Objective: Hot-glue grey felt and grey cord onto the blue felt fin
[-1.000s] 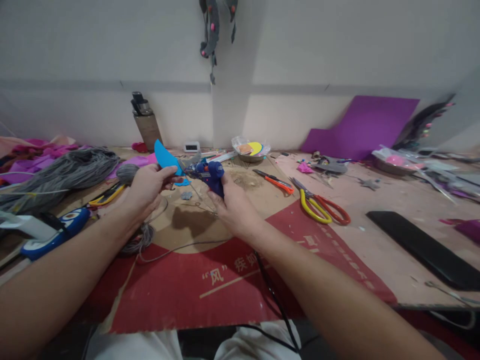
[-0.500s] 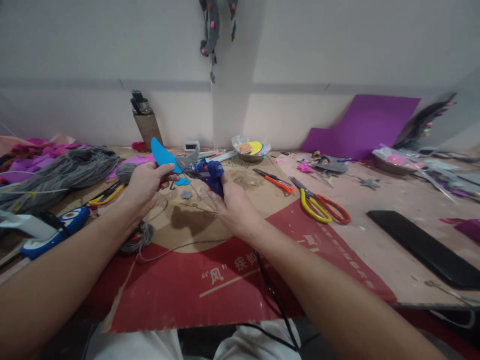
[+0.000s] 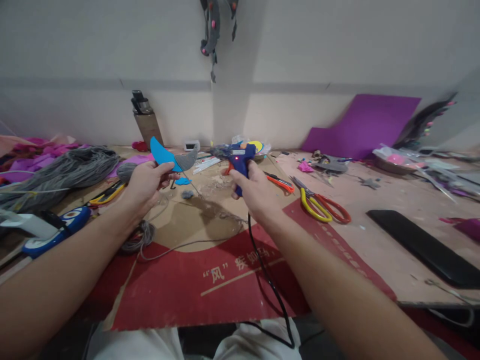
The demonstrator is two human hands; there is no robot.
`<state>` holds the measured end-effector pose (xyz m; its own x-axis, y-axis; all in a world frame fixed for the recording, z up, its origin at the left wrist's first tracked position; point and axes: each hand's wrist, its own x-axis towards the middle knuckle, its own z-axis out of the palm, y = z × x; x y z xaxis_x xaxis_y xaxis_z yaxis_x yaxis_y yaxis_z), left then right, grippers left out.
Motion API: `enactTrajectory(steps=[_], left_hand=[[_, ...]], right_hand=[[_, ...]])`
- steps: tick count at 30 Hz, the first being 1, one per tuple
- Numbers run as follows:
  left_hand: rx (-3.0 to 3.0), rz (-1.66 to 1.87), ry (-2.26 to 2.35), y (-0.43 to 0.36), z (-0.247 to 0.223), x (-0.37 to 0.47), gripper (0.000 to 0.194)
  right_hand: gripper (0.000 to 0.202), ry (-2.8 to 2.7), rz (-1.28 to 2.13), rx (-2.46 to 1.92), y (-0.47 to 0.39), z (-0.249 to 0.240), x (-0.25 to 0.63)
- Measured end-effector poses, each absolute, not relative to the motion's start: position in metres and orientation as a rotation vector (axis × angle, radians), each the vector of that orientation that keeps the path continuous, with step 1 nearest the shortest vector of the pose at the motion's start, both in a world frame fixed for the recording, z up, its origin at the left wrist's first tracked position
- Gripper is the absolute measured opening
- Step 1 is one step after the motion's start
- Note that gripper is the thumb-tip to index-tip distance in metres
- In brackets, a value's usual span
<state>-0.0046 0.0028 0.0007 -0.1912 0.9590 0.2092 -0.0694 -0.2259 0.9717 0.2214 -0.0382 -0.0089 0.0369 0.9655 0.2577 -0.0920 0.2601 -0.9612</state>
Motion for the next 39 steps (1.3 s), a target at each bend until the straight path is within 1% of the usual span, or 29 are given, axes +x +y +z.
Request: enactTrajectory(steps=[3, 5, 6, 8, 10, 11, 12, 13, 14, 16, 18, 20, 21, 22, 25, 27, 30, 39], left_hand=[[1.196, 1.556, 1.138, 0.003, 0.001, -0.004, 0.008], [1.185, 1.549, 1.115, 0.002, 0.002, -0.002, 0.007], [1.172, 1.542, 1.107, 0.001, 0.003, -0.001, 0.007], [1.124, 1.531, 1.100, -0.002, 0.005, 0.001, 0.008], [1.065, 1.509, 1.094, -0.005, 0.008, 0.002, 0.009], [1.040, 1.491, 1.088, -0.006, 0.009, 0.003, 0.009], [1.016, 1.473, 1.084, -0.008, 0.010, 0.004, 0.008], [0.993, 1.455, 1.083, -0.009, 0.011, 0.004, 0.008], [0.972, 1.439, 1.086, -0.010, 0.012, 0.005, 0.008], [0.939, 1.417, 1.102, -0.011, 0.013, 0.006, 0.008], [0.916, 1.401, 1.114, -0.012, 0.015, 0.006, 0.007], [0.896, 1.400, 1.117, -0.012, 0.015, 0.006, 0.007], [0.892, 1.404, 1.114, -0.012, 0.016, 0.006, 0.007], [0.892, 1.408, 1.111, -0.012, 0.016, 0.005, 0.007], [0.907, 1.408, 1.121, -0.011, 0.015, 0.004, 0.008], [0.912, 1.396, 1.133, -0.010, 0.014, 0.004, 0.010], [0.903, 1.379, 1.146, -0.010, 0.014, 0.006, 0.012], [0.948, 1.246, 1.201, -0.012, 0.011, 0.011, 0.010]], right_hand=[[0.015, -1.146, 1.081, -1.195, -0.018, -0.016, 0.238], [0.009, -1.305, 1.012, -1.513, -0.007, -0.021, 0.251], [0.009, -1.432, 0.888, -1.688, -0.004, -0.023, 0.257], [0.015, -1.644, 0.445, -1.954, -0.003, -0.022, 0.267], [0.016, -1.704, -0.007, -1.938, -0.007, -0.017, 0.268], [0.015, -1.702, -0.116, -1.824, -0.011, -0.014, 0.265], [0.014, -1.693, -0.123, -1.674, -0.015, -0.011, 0.258], [0.012, -1.693, -0.039, -1.503, -0.019, -0.010, 0.248], [0.012, -1.692, 0.117, -1.340, -0.023, -0.009, 0.235], [0.023, -1.635, 0.533, -1.128, -0.029, -0.011, 0.206], [0.039, -1.541, 0.929, -1.036, -0.031, -0.015, 0.178], [0.047, -1.499, 1.111, -1.050, -0.031, -0.017, 0.160], [0.046, -1.527, 1.087, -1.073, -0.030, -0.018, 0.155], [0.041, -1.584, 0.991, -1.088, -0.029, -0.017, 0.154], [0.015, -1.786, 0.516, -1.038, -0.025, -0.014, 0.159], [0.005, -1.844, 0.301, -0.962, -0.024, -0.012, 0.165], [0.008, -1.856, 0.178, -0.898, -0.025, -0.012, 0.171], [0.011, -1.903, 0.076, -0.902, -0.025, -0.010, 0.178]])
